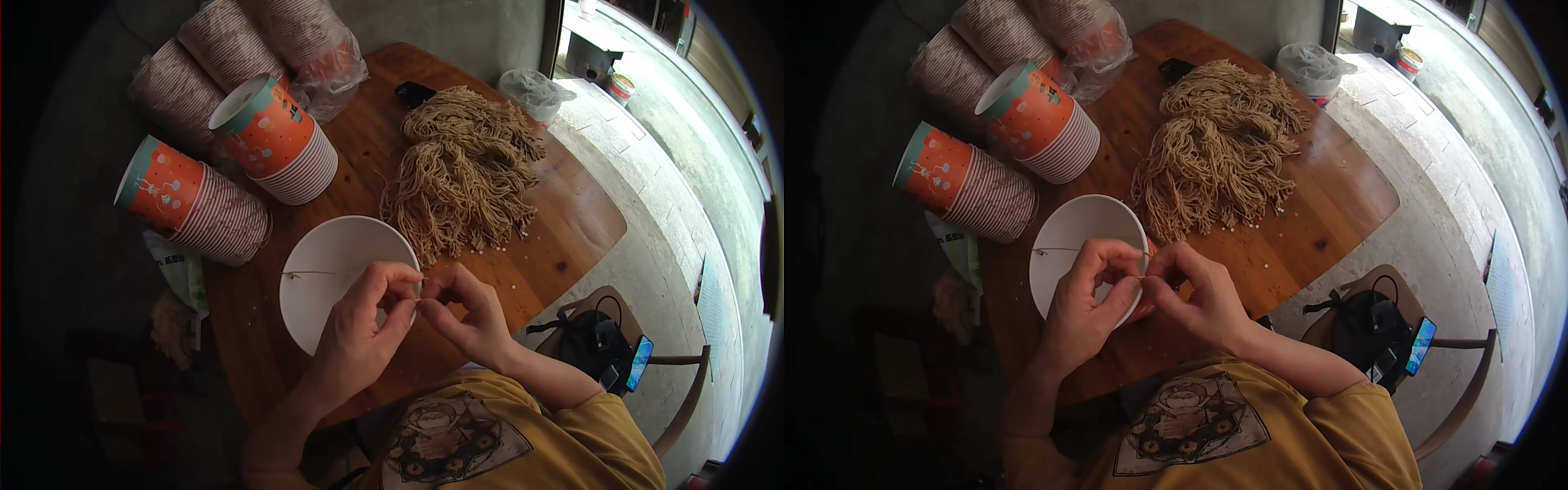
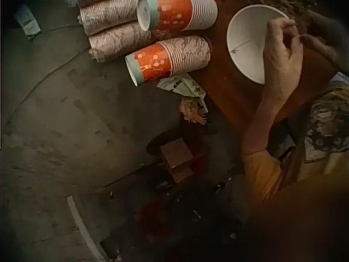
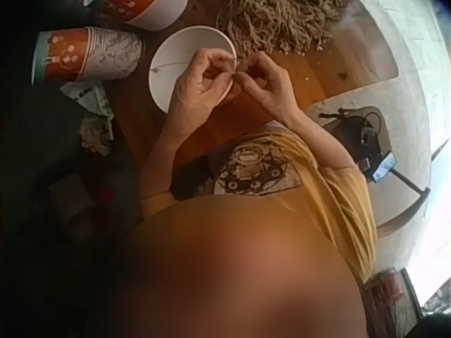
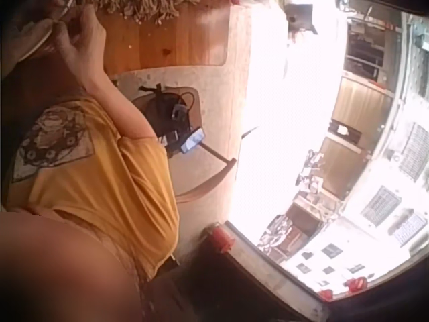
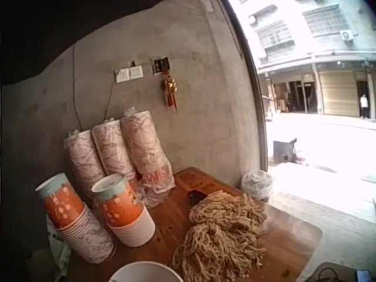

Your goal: Thread handles onto paper containers.

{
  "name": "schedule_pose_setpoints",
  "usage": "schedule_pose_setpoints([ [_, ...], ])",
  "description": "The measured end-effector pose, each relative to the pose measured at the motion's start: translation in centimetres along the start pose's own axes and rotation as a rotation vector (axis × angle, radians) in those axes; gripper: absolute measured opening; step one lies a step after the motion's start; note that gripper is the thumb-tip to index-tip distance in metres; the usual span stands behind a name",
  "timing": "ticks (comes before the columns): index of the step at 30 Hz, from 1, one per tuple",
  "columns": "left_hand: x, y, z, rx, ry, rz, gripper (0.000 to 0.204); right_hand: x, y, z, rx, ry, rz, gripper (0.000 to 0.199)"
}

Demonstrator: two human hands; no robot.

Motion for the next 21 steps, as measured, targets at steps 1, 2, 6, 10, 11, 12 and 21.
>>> schedule_pose_setpoints([
  [1,0.1,0.0,-0.1,0.004,0.0,-0.002,0.024,-0.1,-0.1,0.1,-0.039,-0.077,0.001,0.011],
  [2,0.1,-0.1,-0.3,0.005,0.031,-0.023,0.027,-0.2,-0.1,0.3,-0.077,-0.154,0.002,0.01],
  [6,0.1,-0.6,-0.8,0.022,0.114,-0.065,0.032,-0.1,-0.2,0.7,-0.077,-0.184,0.055,0.012],
  [10,-0.1,-1.1,-1.2,0.06,0.215,-0.089,0.034,0.5,-0.5,-1.4,0.369,0.344,0.04,0.02],
  [11,-0.2,-1.1,-1.3,0.06,0.226,-0.088,0.036,0.5,-0.3,-1.9,0.541,0.528,0.004,0.024],
  [12,-0.3,-1.2,-1.3,0.06,0.237,-0.087,0.037,0.7,-0.3,-2.0,0.535,0.529,0.003,0.024],
  [21,-0.5,-1.4,-1.5,0.14,0.367,-0.087,0.041,0.6,-0.3,-3.3,0.67,0.826,-0.103,0.031],
])
Point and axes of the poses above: each hand's wrist, its own y-axis away from the middle knuckle, its own x-axis out of the back of the hand, z = x × y, the point moved 4 cm from there along -y, towards the middle knuckle, and after that the axes turned 8 degrees about -y, right-handed, at the moved point
